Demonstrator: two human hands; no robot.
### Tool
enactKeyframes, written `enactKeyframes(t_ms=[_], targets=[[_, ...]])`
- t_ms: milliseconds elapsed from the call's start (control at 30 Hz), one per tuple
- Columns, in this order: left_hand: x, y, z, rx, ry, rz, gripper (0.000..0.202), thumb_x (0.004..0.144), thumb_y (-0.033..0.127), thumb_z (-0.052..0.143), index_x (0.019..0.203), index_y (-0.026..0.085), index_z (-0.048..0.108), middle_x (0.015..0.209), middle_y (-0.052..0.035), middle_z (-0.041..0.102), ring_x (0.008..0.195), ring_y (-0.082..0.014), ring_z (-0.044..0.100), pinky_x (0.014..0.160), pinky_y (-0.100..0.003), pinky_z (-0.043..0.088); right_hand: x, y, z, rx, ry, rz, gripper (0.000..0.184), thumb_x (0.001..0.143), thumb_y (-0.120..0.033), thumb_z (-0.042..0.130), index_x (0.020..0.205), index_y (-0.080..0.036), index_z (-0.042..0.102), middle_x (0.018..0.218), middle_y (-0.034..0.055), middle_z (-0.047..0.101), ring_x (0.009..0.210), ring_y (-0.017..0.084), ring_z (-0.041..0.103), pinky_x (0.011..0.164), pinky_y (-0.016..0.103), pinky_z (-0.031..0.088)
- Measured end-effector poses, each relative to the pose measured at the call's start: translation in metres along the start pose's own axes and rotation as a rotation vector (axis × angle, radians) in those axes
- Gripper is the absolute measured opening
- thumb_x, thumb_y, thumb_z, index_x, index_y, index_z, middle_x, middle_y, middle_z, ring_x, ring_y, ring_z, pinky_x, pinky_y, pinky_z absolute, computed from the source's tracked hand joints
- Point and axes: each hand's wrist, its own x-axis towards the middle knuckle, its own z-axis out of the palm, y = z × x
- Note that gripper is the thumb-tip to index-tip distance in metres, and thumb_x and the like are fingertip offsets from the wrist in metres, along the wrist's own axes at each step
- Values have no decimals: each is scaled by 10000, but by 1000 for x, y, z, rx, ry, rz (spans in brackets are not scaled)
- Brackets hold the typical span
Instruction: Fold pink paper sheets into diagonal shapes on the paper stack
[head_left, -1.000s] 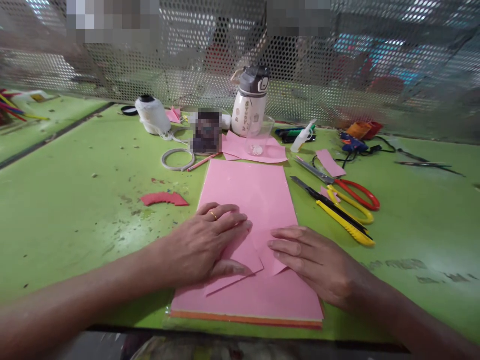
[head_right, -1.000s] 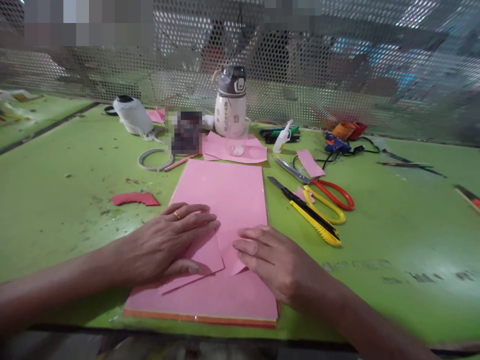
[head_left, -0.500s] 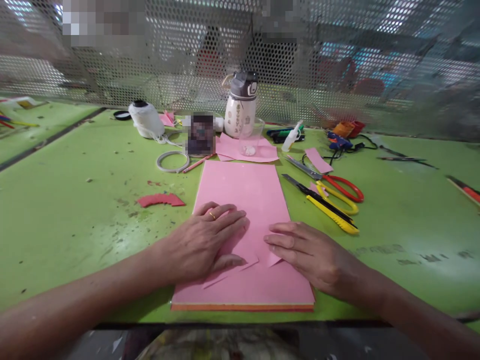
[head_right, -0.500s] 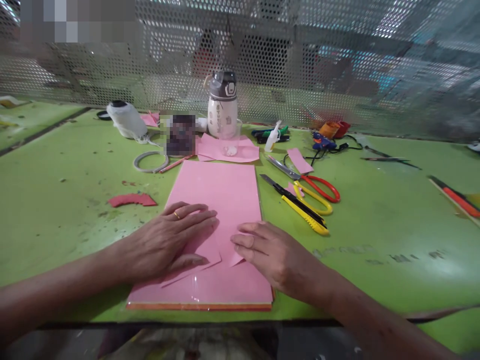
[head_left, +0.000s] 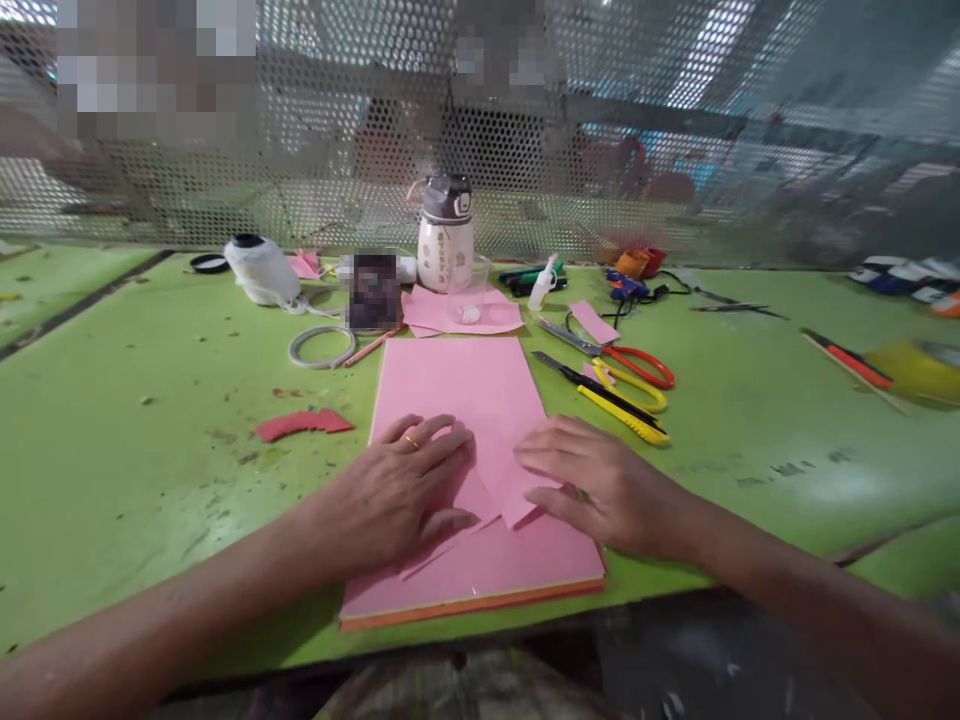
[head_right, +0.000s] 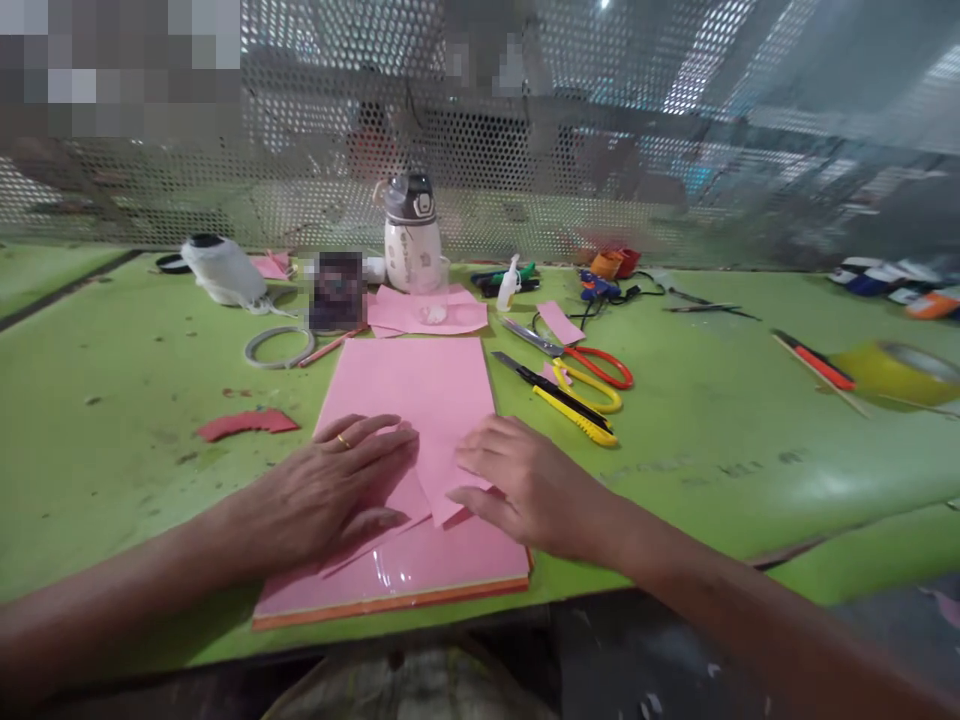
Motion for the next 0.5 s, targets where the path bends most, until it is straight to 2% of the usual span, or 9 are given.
enactKeyframes(t_ms=[100,200,333,500], targets=[[0,0,1,32,-12,7,592,1005,545,440,1415,119,482,1426,-158,544,1360,-342,441,1125,-514,339,21,-1,10,-94,-124,-21,393,983,-341,584,1263,-69,622,1256,194,671,1200,299,577,1037,508,464],[0,0,1,44,-16,3,583,1004,543,445,1388,110,512,1412,-166,553,1354,-347,446,1109,-512,351,24,-2,15,-150,-232,-1,539,979,-417,584,1380,-60,549,1395,209,593,1315,323,511,1106,543,399],[-1,-1,1,57,-8,21,570,1011,546,429,1403,140,506,1406,-138,569,1354,-341,446,1105,-500,339,10,-4,11,-113,-269,57,640,980,-497,553,1429,-43,508,1479,219,523,1398,326,442,1153,551,357],[-3,-1,2,70,9,4,567,1012,541,437,1417,149,496,1419,-119,570,1343,-338,448,1096,-507,325,-19,-9,0,-109,-249,119,690,968,-548,543,1425,-32,513,1468,241,528,1408,327,444,1156,550,371]])
